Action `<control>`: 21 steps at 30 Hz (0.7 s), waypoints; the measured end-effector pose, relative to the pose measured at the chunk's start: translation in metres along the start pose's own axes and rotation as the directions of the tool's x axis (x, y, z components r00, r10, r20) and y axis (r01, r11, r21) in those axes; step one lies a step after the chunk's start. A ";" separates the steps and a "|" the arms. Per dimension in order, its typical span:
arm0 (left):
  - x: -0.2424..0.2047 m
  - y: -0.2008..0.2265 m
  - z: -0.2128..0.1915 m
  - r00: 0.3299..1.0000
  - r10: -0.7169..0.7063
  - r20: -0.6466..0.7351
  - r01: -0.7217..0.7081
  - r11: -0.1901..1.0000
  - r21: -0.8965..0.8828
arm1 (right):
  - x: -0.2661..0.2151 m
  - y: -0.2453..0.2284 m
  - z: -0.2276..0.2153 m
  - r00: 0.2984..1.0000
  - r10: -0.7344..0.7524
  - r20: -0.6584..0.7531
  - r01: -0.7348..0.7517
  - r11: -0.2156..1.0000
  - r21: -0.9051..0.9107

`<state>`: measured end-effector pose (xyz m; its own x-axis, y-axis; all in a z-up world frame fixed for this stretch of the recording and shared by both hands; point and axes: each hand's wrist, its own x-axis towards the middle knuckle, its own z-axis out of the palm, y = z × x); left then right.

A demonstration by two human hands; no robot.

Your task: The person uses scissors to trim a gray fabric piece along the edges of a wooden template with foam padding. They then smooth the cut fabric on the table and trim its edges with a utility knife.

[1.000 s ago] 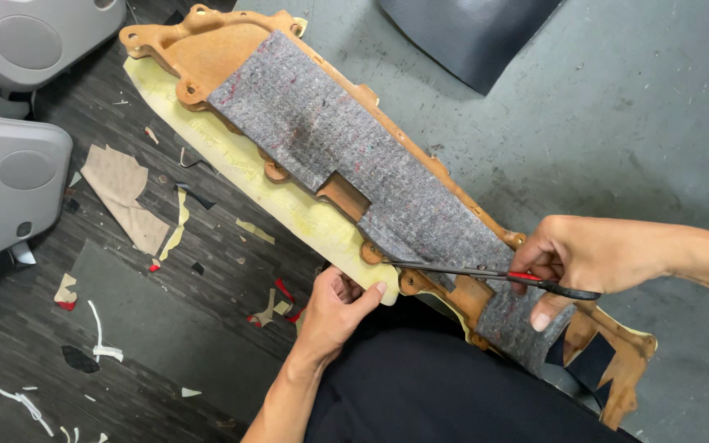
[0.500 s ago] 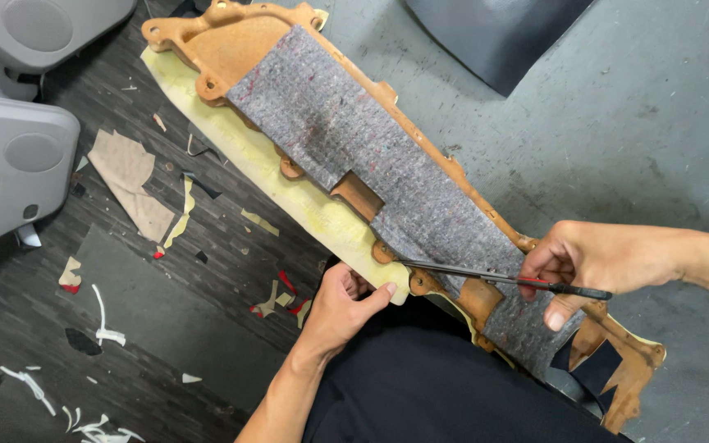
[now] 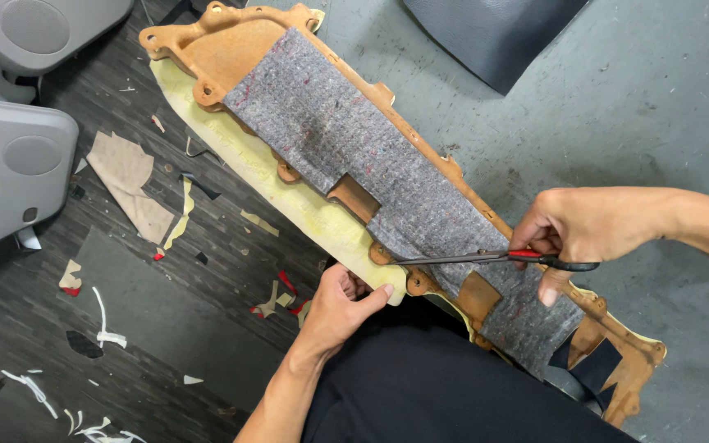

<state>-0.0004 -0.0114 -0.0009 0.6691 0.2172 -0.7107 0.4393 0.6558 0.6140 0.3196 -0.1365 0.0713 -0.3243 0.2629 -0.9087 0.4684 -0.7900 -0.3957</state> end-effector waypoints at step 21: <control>0.012 0.010 -0.017 0.990 -0.033 0.139 0.014 0.991 0.130 | 0.006 0.007 0.086 0.992 0.004 -0.129 0.049 0.913 0.404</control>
<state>0.0016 0.0100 -0.0087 0.7312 0.0933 -0.6758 0.5232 0.5590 0.6433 0.2503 -0.1876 0.0744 -0.2132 0.3289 -0.9200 0.0798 -0.9326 -0.3519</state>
